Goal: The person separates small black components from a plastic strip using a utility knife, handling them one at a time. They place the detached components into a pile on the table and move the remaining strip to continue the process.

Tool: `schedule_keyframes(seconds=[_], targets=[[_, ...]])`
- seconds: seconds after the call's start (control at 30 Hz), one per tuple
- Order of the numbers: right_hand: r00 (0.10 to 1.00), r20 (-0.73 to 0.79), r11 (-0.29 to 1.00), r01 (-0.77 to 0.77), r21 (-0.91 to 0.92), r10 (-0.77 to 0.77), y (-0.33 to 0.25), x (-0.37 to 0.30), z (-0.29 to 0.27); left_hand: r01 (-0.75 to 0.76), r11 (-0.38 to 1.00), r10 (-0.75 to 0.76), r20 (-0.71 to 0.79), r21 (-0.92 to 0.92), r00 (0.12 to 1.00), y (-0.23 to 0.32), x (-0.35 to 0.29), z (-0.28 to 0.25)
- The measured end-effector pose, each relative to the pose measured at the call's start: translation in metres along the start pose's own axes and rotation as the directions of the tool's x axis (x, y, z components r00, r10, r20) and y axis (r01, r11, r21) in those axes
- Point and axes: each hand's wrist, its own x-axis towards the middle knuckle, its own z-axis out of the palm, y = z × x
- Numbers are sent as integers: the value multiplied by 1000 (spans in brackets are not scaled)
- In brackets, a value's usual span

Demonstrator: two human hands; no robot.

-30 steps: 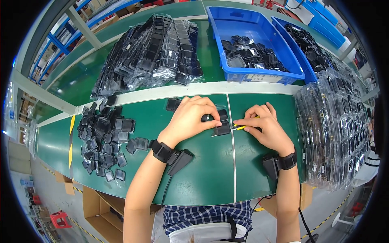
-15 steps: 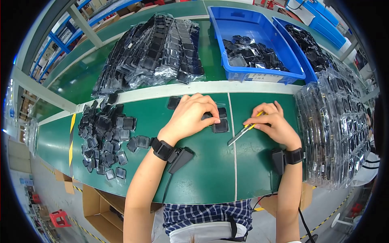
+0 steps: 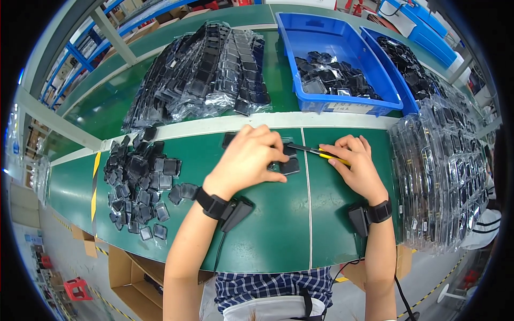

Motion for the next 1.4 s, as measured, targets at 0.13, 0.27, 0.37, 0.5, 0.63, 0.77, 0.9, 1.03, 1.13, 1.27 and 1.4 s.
schedule_keyframes(seconds=[0.13, 0.27, 0.37, 0.5, 0.63, 0.77, 0.9, 1.03, 1.13, 1.27, 1.4], targets=[[999, 22, 999, 49, 18, -49, -3, 1, 4, -58, 997, 62, 101, -47, 993, 6, 0, 5], [995, 71, 998, 61, 26, -63, -6, -2, 0, -58, 991, 70, 104, -123, 992, 5, 1, 1], [993, 91, 996, 75, 37, -78, -7, -1, -2, -18, 972, 31, 53, -233, 998, -3, 2, 7], [991, 110, 996, 72, 54, -78, -8, -1, -3, 44, 967, -63, -68, -249, 996, -8, 2, 22], [989, 127, 996, 63, 67, -71, -8, -1, -2, 87, 971, -95, -24, -220, 995, -9, 2, 29], [988, 136, 995, 62, 75, -71, -8, -1, 0, 126, 972, -129, -2, -198, 992, -8, 1, 30], [988, 140, 997, 57, 58, -65, -10, 0, 2, 151, 966, -154, -3, -209, 988, -6, 2, 30], [992, 82, 994, 92, 61, -97, -10, 4, 15, 163, 959, -162, 25, -231, 987, -8, 2, 28], [991, 70, 991, 107, 75, -113, -6, 7, 14, 154, 967, -147, 51, -203, 988, -7, 5, 24], [983, 132, 989, 112, 99, -125, -3, 7, 3, 139, 970, -138, 21, -199, 990, -9, 3, 25], [987, 140, 991, 69, 113, -85, 23, -5, -21, 171, 976, -160, 88, -137, 983, -7, 1, 18]])
